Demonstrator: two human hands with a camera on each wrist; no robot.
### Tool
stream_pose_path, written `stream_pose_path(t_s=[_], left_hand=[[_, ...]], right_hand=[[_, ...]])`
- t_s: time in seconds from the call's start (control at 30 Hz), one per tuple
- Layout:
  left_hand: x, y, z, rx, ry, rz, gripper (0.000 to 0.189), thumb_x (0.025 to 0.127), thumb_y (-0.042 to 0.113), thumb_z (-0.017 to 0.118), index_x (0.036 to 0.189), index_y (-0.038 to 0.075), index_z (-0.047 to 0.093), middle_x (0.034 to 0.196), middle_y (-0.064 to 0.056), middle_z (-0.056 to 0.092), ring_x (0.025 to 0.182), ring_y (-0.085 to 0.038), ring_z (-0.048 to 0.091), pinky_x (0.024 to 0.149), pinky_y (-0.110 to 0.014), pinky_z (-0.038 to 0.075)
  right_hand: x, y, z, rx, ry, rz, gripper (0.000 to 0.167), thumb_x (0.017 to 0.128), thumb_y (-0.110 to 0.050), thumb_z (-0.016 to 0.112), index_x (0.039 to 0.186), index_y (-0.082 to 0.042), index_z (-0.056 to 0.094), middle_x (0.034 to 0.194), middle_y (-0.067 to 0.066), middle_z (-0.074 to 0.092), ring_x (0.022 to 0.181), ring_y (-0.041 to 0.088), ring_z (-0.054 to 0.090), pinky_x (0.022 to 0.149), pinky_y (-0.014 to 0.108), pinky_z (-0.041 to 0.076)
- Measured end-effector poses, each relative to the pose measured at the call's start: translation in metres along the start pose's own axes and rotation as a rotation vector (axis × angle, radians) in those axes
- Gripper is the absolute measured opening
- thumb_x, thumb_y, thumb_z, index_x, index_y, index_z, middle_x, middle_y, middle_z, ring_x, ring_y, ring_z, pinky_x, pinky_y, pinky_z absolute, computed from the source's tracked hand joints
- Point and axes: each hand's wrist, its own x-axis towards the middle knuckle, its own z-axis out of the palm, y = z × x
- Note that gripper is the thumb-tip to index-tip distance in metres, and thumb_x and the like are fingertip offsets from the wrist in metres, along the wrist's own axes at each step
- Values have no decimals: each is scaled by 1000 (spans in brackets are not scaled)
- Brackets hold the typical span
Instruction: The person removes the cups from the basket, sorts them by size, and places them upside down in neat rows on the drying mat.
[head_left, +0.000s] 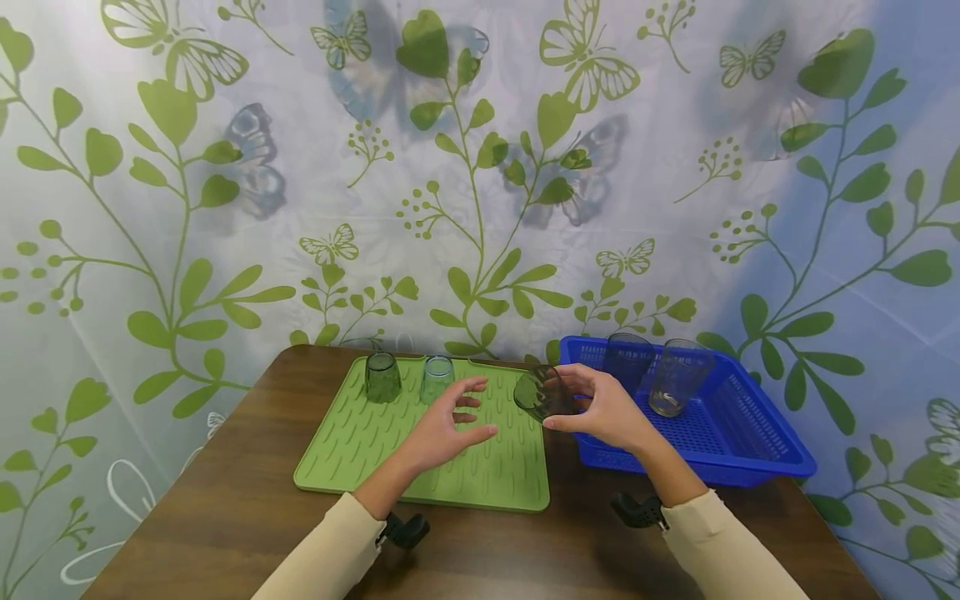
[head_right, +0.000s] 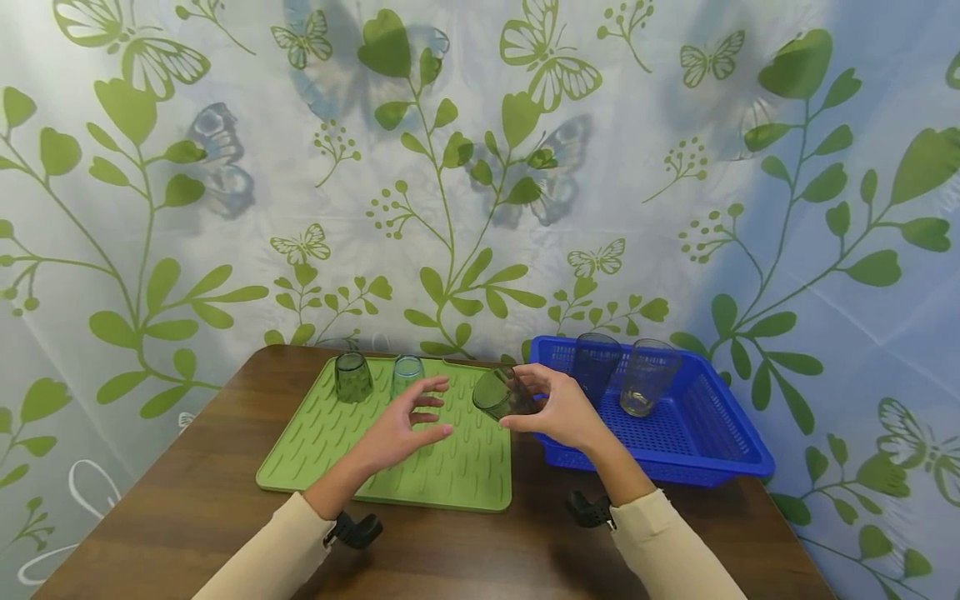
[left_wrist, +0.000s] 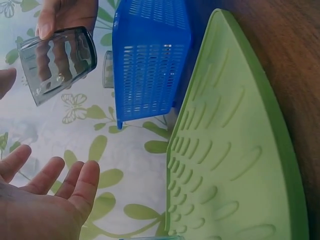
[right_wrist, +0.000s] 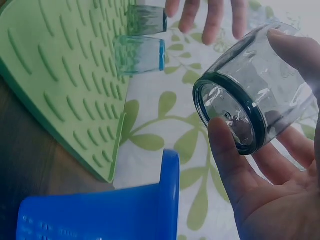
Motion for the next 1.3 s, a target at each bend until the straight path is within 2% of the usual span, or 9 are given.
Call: stream_pose_path(t_s=[0.2,0.47,0.6,0.73,0.87,1.1,1.3], left_hand=[[8,2,-2,-28,-16,15,76,90,28,80,155,25,41,153,-6,47,133,-29,55,109,-46,50],[16,4,-4,-47,-53,17,80,89,31,82,156,31,39,153,-5,46,132,-27,56,107,-45,52],[18,3,-6,-40,-68,35,81,89,31,82,158,26,38,153,-6,46,129,-26,57,105,-44,53],[20,2,-7,-37,-89,41,80,90,28,81,157,27,38,152,-7,46,129,-28,58,104,-44,54],[22,3,-9,-44,-116,48,76,91,25,80,156,27,41,150,-12,47,128,-33,58,104,-47,53],[25,2,-12,-80,-146,53,70,92,20,78,154,21,45,147,-18,50,126,-45,58,103,-54,53],[25,2,-15,-95,-131,54,68,91,14,78,152,18,47,144,-17,53,122,-40,61,101,-52,55]], right_hand=[[7,-3,8,-18,-38,-36,79,79,-40,89,146,-14,56,137,9,64,126,32,60,103,56,52],[18,-8,20,-40,-76,-65,78,78,-42,90,144,-16,58,137,7,65,127,31,62,107,57,50],[22,-12,25,-44,-91,-77,76,77,-42,90,142,-16,60,139,6,65,128,31,61,106,56,50],[25,-13,30,-51,-111,-97,73,78,-41,89,141,-17,60,138,5,65,127,29,63,104,54,53],[28,-16,33,-49,-127,-108,72,78,-40,90,141,-18,61,138,4,66,126,27,63,103,51,54],[31,-20,36,-68,-134,-115,75,77,-41,90,142,-18,61,139,4,65,126,27,63,101,50,55],[34,-20,38,-74,-125,-124,76,77,-45,90,143,-21,61,140,2,65,127,28,62,101,50,55]])
